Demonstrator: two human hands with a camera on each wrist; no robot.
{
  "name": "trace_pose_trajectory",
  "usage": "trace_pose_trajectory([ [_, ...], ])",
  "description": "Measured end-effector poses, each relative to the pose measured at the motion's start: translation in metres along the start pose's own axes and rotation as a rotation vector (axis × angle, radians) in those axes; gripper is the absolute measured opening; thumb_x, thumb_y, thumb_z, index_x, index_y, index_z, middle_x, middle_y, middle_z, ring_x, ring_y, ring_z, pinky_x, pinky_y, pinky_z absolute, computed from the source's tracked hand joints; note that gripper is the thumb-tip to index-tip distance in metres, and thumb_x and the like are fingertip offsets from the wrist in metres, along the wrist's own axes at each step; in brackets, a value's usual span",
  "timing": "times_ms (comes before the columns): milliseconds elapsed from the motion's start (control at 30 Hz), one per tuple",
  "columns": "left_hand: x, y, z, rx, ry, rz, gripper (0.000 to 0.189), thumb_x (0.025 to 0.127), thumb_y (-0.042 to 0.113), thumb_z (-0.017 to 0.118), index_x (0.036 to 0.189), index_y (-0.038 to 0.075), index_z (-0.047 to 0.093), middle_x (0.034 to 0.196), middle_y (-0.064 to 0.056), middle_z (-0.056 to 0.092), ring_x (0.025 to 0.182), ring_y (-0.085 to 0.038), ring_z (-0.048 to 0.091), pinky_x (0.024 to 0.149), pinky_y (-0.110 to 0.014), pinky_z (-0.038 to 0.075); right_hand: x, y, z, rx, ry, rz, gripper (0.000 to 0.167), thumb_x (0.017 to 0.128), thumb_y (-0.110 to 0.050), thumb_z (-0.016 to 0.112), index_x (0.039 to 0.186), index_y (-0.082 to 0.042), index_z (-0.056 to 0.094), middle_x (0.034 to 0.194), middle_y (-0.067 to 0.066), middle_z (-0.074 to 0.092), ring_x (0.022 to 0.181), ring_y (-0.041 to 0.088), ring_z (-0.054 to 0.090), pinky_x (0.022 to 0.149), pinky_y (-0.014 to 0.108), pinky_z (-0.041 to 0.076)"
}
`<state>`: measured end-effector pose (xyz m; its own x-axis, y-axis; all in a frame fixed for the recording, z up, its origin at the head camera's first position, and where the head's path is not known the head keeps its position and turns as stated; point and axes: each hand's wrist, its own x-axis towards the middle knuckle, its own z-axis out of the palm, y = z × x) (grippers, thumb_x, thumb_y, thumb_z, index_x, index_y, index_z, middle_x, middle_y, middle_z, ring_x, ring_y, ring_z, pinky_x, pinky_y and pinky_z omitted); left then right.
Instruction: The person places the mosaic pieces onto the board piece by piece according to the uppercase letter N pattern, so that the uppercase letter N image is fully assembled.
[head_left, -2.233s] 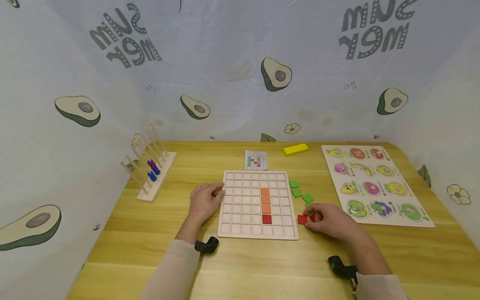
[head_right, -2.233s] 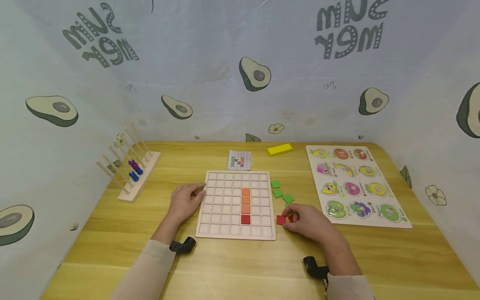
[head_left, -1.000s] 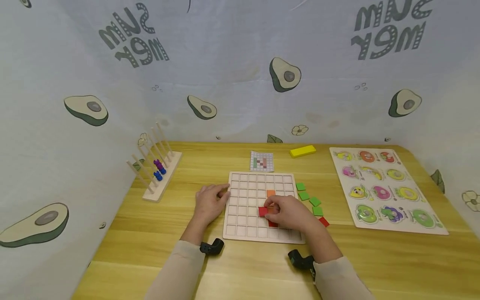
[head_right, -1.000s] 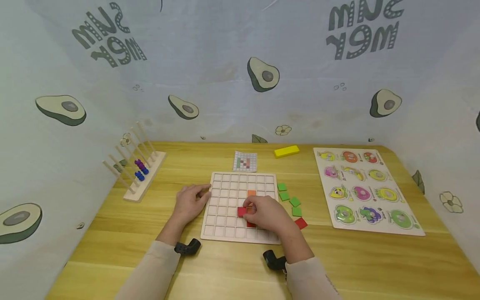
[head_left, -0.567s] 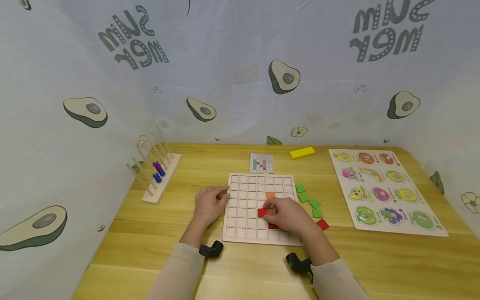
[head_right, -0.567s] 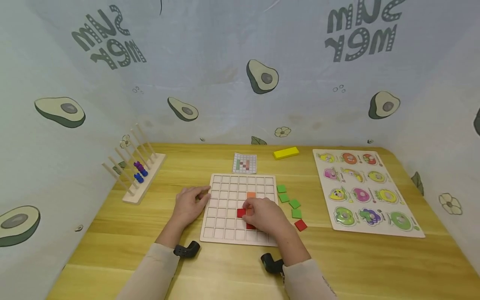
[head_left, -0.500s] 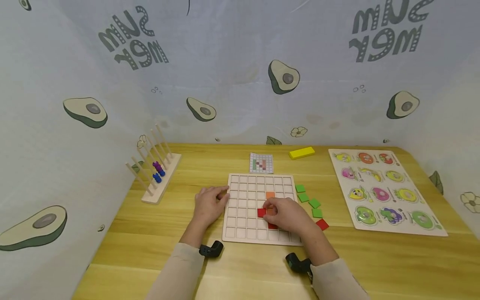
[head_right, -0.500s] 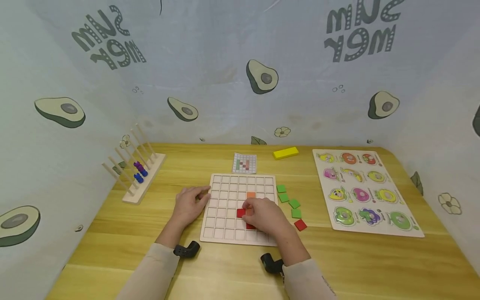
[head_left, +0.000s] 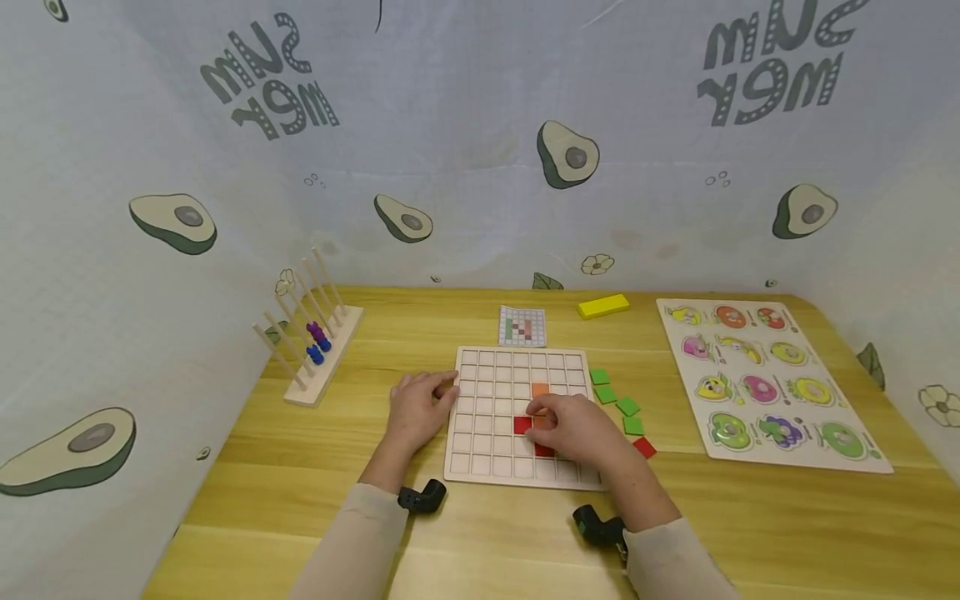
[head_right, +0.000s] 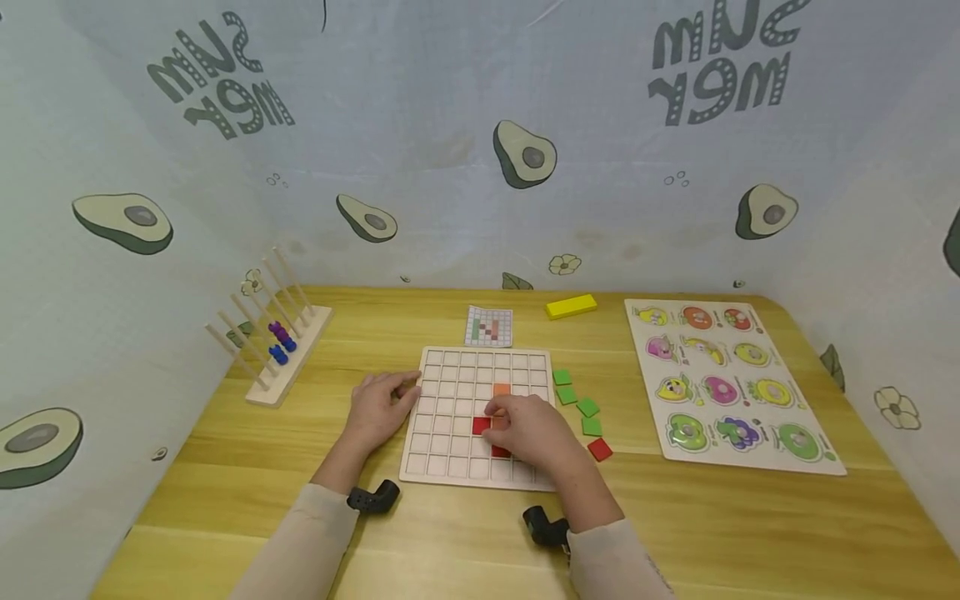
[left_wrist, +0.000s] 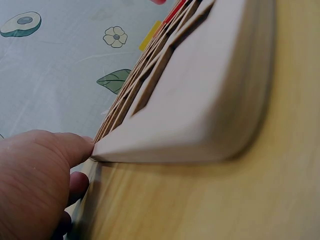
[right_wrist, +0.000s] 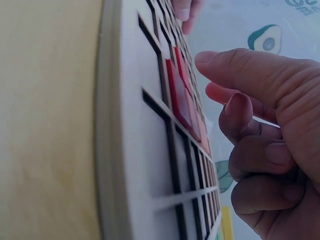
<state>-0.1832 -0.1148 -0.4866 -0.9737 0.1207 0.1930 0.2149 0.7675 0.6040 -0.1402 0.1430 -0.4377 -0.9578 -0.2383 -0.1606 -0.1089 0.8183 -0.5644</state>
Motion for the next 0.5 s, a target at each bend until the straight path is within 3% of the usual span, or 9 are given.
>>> trace_pose_trajectory([
  [333,0.0,-0.001,0.001,0.006,-0.002,0.001,0.031,0.098,0.032,0.067,0.128,0.023,0.073,0.085,0.004,0.066,0.082,-0.017,0.048,0.083,-0.039,0.031,-0.015,0.014,-0.019,0.045,-0.007,0.081,0.026,0.09,-0.031,0.077,0.112,-0.019,0.071,0.074,0.0,0.054,0.064,0.016,0.048,0.057,0.029,0.037],
  [500,0.0,-0.001,0.001,0.006,0.002,0.004,0.031,0.098,0.032,0.068,0.127,0.023,0.073,0.084,0.004,0.065,0.082,-0.017,0.048,0.083,-0.039,0.031,-0.025,0.024,-0.031,0.004,-0.016,0.086,0.032,0.091,-0.034,0.076,0.117,-0.016,0.07,0.075,0.0,0.054,0.064,0.016,0.048,0.058,0.028,0.036],
])
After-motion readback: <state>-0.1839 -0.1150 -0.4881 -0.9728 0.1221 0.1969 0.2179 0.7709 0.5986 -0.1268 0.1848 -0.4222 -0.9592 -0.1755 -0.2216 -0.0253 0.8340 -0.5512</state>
